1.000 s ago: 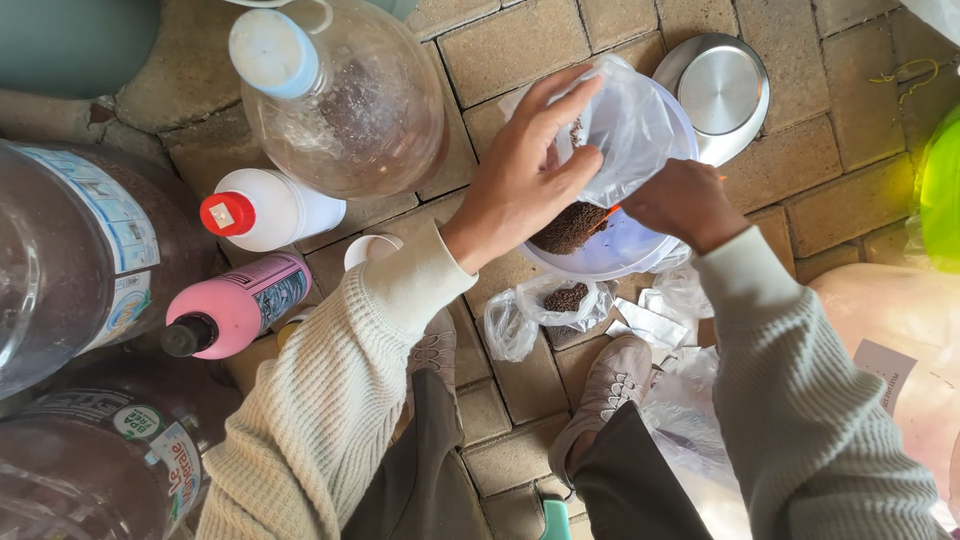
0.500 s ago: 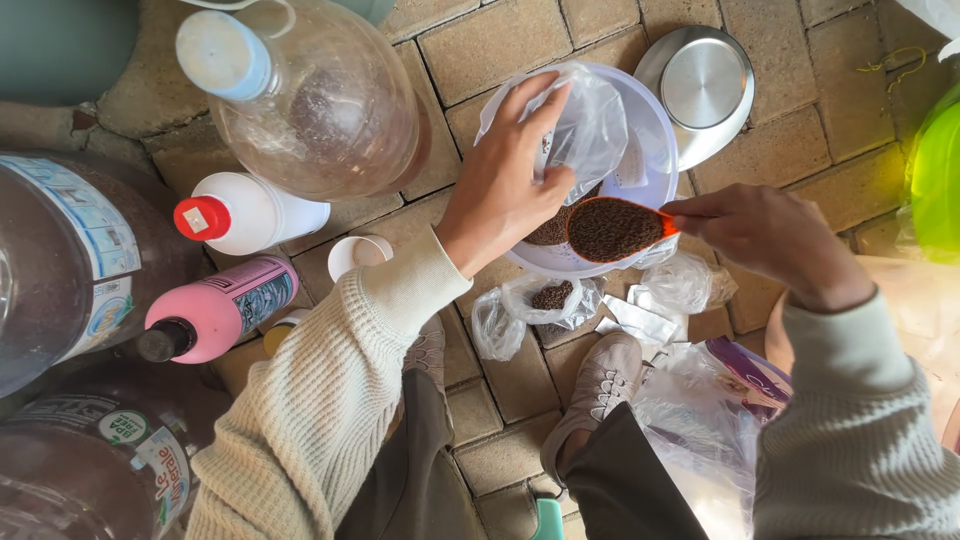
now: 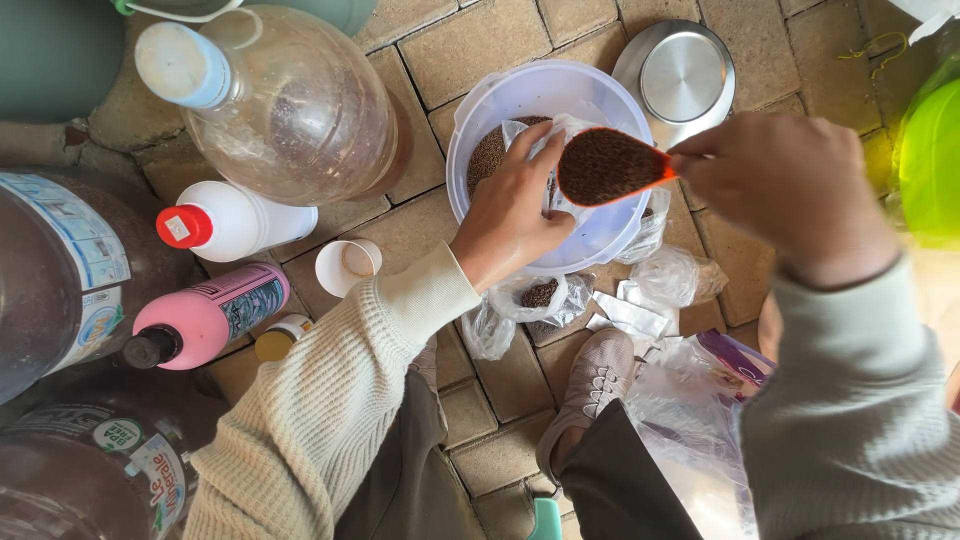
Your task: The person fills small plastic bags with pellets from a bucket using a scoop, sealing each bag by hand.
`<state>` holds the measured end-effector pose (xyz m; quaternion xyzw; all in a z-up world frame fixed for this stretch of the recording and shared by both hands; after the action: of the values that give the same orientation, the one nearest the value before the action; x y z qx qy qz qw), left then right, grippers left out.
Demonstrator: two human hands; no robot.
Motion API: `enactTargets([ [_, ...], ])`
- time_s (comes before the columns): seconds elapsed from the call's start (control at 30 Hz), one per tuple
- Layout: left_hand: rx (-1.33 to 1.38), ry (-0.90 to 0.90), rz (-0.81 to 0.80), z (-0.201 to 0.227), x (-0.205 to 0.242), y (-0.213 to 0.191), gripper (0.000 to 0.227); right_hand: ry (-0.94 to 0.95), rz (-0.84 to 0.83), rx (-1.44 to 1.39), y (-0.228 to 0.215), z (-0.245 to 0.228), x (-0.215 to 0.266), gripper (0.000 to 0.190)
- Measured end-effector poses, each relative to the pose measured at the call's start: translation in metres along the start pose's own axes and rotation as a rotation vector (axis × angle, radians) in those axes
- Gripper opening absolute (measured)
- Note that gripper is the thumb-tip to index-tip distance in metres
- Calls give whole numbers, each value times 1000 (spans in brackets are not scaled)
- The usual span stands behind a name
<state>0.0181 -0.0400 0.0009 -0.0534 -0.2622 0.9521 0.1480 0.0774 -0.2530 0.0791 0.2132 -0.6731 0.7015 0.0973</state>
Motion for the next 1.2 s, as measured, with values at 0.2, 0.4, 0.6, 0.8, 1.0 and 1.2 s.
enactTargets([
  [0.2,-34,-8,92,-16,2,15,82,46,559,662,26,-92,38,21],
  [0.4,25,22,233,-30,6,7,85,-23,733,379,23,-79,48,28],
  [0.6,45,111,305,-57,10,14,81,-105,763,7,27,-41,53,21],
  [0.8,66,121,271,-51,10,7,68,66,439,-507,64,-16,16,33],
  [1.0,105,71,154,-33,15,6,70,82,154,-946,105,-29,-15,35],
  [1.2,-234,67,198,-11,21,-25,66,40,-93,-1398,127,-22,-26,15],
])
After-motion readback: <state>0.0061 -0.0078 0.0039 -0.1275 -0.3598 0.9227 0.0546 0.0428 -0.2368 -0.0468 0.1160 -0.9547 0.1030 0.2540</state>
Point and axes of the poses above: each hand's wrist, its own x-axis away from the middle knuckle, its own y-axis out of the palm, z = x × y, the point moved 3 cm from there along -x, towards the middle knuckle, and after that the axes turned 9 degrees about y, right-handed, at the moved point
